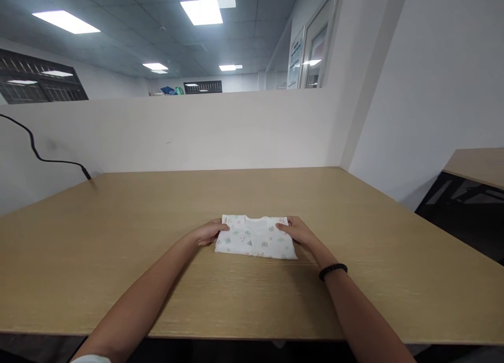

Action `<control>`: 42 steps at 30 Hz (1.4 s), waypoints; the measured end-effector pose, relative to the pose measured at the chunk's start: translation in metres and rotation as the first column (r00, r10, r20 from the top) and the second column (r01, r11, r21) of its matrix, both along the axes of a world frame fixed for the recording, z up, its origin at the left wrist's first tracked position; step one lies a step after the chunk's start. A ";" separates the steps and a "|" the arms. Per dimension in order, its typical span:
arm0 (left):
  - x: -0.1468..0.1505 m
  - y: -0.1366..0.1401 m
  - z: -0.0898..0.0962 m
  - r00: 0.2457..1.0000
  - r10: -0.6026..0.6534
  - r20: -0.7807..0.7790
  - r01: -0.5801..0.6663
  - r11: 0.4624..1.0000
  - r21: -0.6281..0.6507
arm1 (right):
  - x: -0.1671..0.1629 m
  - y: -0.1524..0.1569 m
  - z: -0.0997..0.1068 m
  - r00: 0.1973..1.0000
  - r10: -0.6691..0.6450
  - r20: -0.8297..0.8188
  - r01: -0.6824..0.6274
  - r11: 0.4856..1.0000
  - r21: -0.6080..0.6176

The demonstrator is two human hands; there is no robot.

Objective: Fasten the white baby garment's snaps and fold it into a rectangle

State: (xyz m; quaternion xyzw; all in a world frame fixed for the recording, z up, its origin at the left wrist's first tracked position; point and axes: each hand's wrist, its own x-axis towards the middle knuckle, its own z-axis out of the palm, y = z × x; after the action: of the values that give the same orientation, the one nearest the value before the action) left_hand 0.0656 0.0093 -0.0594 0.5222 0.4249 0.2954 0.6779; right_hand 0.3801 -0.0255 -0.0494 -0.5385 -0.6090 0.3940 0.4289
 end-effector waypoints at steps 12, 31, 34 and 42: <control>0.008 -0.003 -0.006 0.936 0.279 -0.215 -0.202 0.925 0.323 | -0.001 0.004 -0.024 0.894 -0.312 0.323 0.203 0.923 0.328; 0.021 -0.019 -0.006 0.736 0.180 -0.653 0.372 0.698 0.612 | -0.034 -0.017 -0.033 0.484 -0.342 0.806 0.261 0.935 0.240; 0.017 -0.010 -0.009 0.781 0.295 -0.551 0.199 0.719 0.667 | -0.033 -0.019 -0.029 0.448 -0.362 0.818 0.283 0.925 0.254; -0.006 0.021 -0.020 0.893 0.291 -0.345 -0.027 0.798 0.602 | -0.030 -0.021 -0.010 0.431 -0.332 0.839 0.266 0.935 0.234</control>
State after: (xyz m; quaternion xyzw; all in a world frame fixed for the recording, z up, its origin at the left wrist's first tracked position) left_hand 0.0597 0.0305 -0.0797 0.7166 0.4927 0.3489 0.3493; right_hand 0.3502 -0.0462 -0.0594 -0.7470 -0.6483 -0.0339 0.1436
